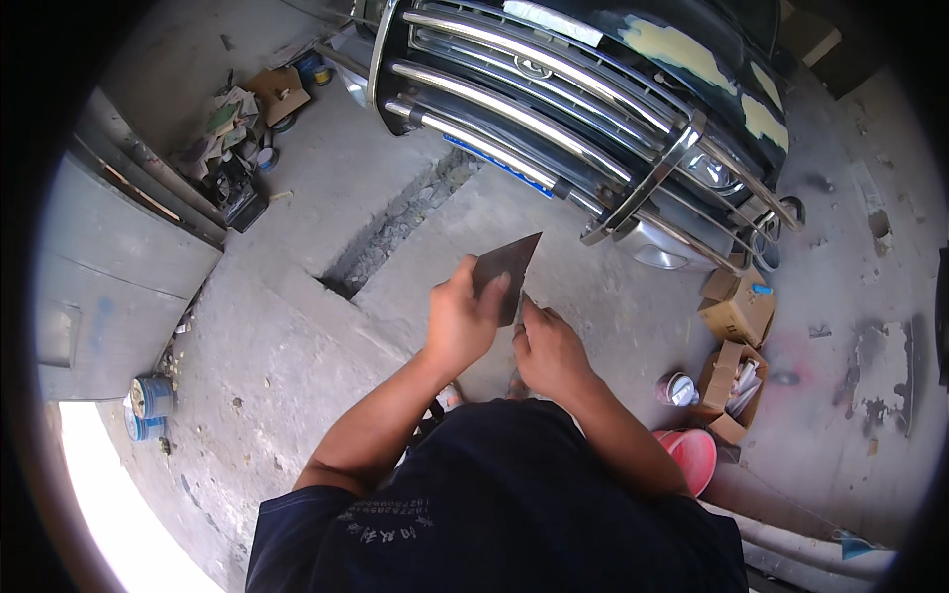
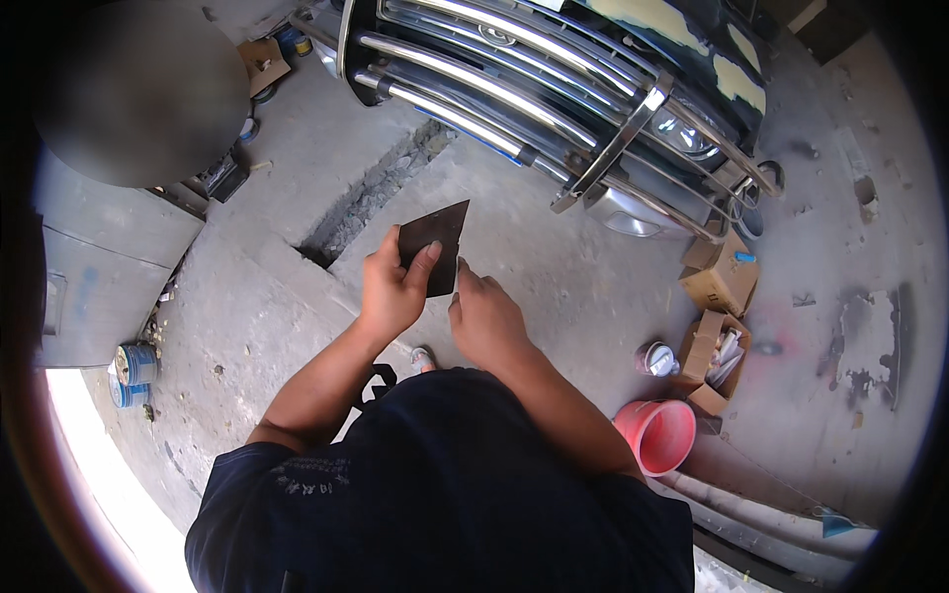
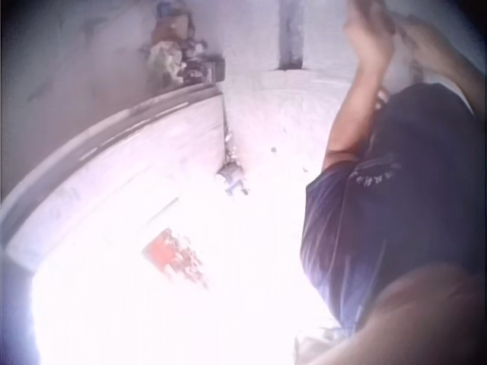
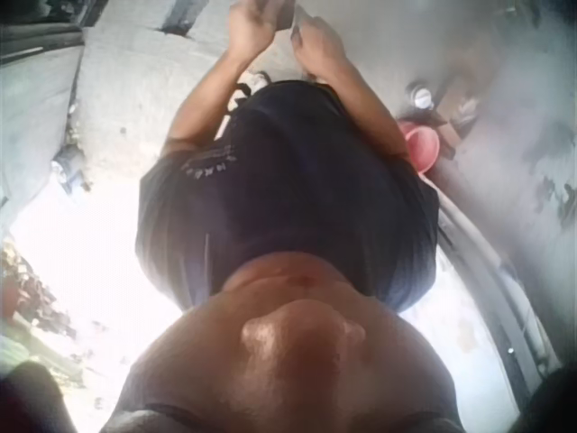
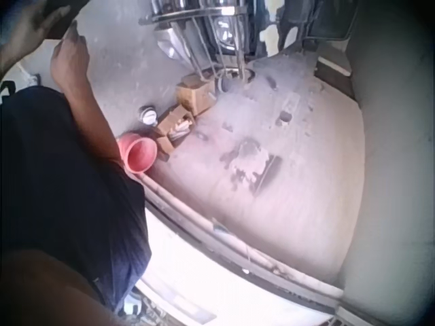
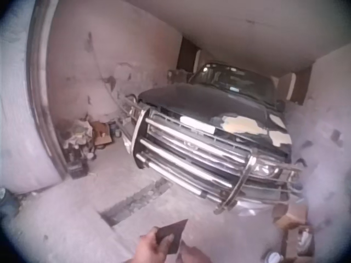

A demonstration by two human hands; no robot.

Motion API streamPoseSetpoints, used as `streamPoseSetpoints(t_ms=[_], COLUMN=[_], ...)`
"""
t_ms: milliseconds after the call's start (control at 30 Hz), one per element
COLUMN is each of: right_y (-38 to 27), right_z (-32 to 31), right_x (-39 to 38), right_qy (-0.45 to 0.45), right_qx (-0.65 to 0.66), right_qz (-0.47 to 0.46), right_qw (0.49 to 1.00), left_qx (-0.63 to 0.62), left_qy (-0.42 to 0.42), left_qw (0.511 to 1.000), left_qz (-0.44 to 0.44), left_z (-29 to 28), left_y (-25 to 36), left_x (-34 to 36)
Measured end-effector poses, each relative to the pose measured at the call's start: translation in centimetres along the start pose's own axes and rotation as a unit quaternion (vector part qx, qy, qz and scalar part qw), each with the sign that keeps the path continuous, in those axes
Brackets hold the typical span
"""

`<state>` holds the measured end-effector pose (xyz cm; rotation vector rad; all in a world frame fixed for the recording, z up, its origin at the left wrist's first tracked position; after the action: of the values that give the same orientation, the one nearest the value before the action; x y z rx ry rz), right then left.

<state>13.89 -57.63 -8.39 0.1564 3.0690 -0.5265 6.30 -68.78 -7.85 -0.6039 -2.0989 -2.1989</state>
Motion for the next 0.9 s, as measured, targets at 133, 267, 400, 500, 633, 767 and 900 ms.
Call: streamPoseSetpoints(t_ms=[133,267,400,500,633,767,900], right_y=[0.6,1.1,2.1,2.8,4.2,4.4,4.5], right_z=[-1.2,-2.8,-2.4,-2.7,-3.3,-6.5,-6.4], right_x=[0.3,0.4,0.7,1.1,1.3,0.9,0.8], right_qy=[0.011,0.065,0.047,0.023,-0.005,0.079,0.153], right_qx=[0.036,0.04,0.026,0.027,0.054,0.144,0.213], right_qz=[-0.016,-0.039,-0.05,-0.049,-0.017,-0.057,-0.114], right_qw=[0.999,0.996,0.997,0.998,0.998,0.985,0.958], left_qx=[0.002,0.055,0.048,0.039,-0.049,-0.141,-0.184], left_qy=[0.002,0.007,0.001,0.002,0.011,0.029,0.049], left_qw=[1.0,0.998,0.999,0.999,0.999,0.988,0.979], left_qz=[0.002,-0.007,0.013,0.025,0.008,-0.051,-0.079], left_z=[0.1,1.4,2.7,3.4,3.8,4.3,4.8], left_y=[0.8,0.5,0.8,0.9,1.3,0.3,-0.3], left_x=[0.7,0.1,0.2,0.5,0.9,0.6,0.5])
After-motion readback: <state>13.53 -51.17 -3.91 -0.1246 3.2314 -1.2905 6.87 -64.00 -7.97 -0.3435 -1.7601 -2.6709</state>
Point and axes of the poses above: each hand's wrist, its own x-axis towards the middle knuckle, its own z-axis out of the palm, y = z × x, the point moved 7 cm from there along x, towards the middle knuckle, and after that the axes turned 11 degrees about -x, right-handed, at the moved point
